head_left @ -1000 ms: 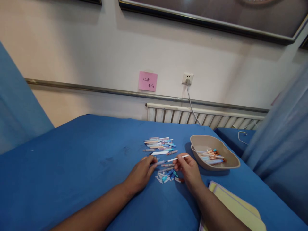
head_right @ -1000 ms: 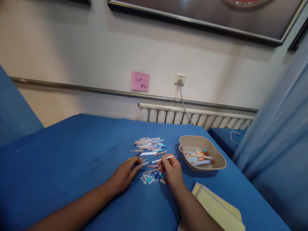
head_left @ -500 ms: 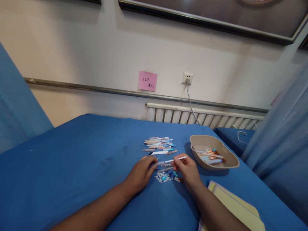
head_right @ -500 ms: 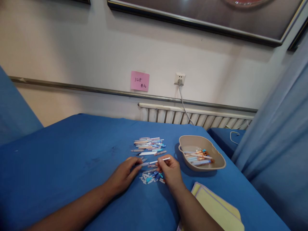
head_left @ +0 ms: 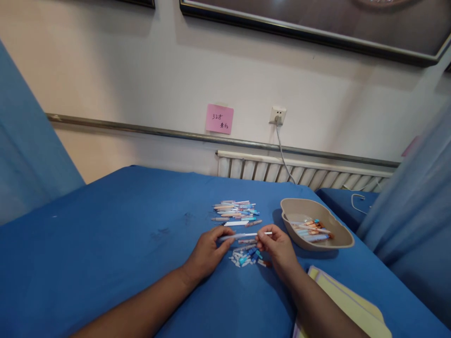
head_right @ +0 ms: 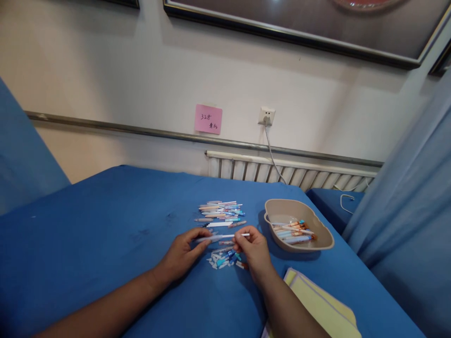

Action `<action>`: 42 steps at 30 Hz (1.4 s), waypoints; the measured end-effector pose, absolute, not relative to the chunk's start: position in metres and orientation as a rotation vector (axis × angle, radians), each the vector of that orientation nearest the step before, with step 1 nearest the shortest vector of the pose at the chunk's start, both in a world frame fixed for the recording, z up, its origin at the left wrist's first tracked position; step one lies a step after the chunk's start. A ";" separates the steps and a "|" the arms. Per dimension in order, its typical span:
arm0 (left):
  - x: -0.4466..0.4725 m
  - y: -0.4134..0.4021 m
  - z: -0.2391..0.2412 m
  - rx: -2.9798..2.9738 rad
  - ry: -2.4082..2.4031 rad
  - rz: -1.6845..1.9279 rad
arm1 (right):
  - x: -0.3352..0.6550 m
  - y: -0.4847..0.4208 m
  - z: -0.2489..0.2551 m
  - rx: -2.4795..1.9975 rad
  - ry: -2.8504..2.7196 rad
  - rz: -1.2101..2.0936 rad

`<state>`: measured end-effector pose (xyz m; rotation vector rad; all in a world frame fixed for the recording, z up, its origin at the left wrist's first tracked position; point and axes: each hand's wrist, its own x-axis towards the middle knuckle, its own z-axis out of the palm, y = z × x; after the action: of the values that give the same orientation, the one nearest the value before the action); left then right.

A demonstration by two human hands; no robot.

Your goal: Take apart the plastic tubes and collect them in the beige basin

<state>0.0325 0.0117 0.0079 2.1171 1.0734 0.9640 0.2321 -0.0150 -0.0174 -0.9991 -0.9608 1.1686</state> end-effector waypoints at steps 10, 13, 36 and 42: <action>0.040 0.002 0.009 1.972 1.017 0.965 | 0.210 -0.026 -0.023 -1.052 -1.253 1.224; 0.041 0.003 0.004 1.866 1.012 0.962 | 0.208 -0.028 -0.022 -1.017 -1.285 1.277; 0.024 0.028 0.010 2.223 1.391 0.632 | 0.236 -0.018 -0.015 -0.989 -0.587 1.033; 0.008 0.070 0.006 2.360 1.489 0.534 | 0.235 -0.013 -0.015 -0.947 -0.521 1.108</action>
<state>0.0076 0.0701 0.0058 2.3596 1.4890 0.5342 0.2349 -0.0127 -0.0154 -0.9469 -0.5212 1.1078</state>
